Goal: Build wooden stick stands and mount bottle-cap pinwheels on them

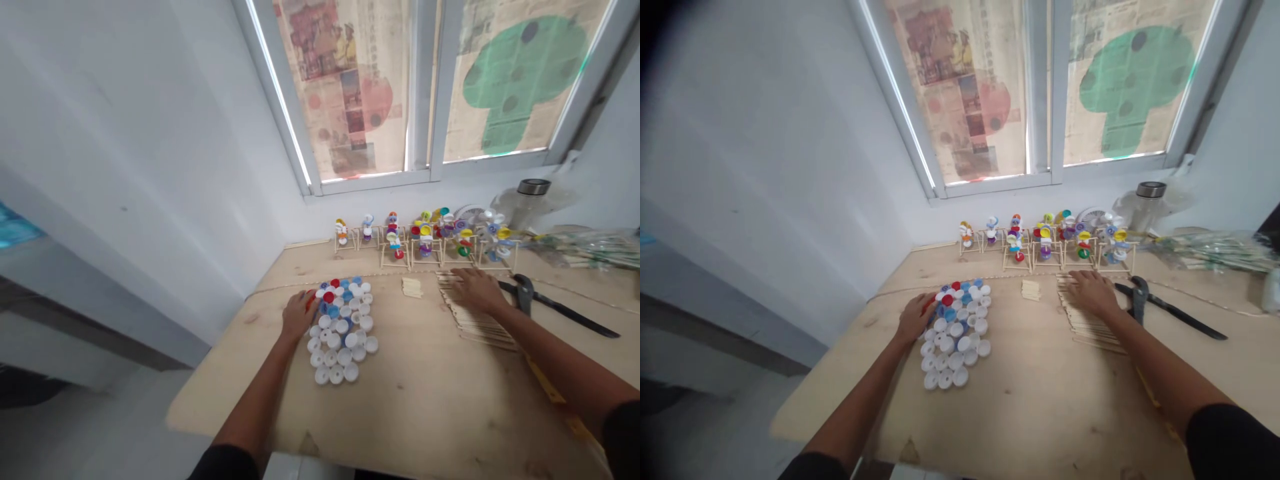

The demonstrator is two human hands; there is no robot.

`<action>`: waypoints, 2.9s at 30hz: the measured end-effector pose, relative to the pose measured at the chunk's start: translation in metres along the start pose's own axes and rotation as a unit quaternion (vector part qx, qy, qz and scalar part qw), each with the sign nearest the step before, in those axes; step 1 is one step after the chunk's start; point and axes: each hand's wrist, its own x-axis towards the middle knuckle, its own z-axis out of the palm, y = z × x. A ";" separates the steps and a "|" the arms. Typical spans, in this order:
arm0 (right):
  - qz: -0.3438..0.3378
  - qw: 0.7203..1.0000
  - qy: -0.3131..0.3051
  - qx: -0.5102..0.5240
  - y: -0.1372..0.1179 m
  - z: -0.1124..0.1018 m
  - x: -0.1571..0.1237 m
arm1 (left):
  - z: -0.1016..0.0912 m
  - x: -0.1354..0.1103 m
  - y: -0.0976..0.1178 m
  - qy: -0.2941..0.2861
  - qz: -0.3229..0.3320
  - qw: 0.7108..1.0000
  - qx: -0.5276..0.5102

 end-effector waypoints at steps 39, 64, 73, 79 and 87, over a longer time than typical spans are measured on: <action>-0.054 0.996 -0.003 -0.068 0.006 0.025 0.008 | 0.002 0.017 0.070 -0.246 0.148 0.957 0.029; -0.054 0.996 -0.023 -0.060 -0.001 0.021 0.004 | 0.011 0.030 0.125 -0.212 0.199 0.955 0.064; -0.047 0.995 -0.034 -0.078 -0.009 0.014 0.005 | 0.046 0.033 0.213 -0.234 0.293 0.926 0.040; -0.048 0.995 -0.042 -0.080 -0.009 0.011 0.006 | 0.061 0.030 0.233 -0.242 0.294 0.923 0.048; -0.030 0.997 -0.030 -0.069 -0.013 0.012 -0.005 | 0.063 0.007 0.229 -0.215 0.288 0.931 0.057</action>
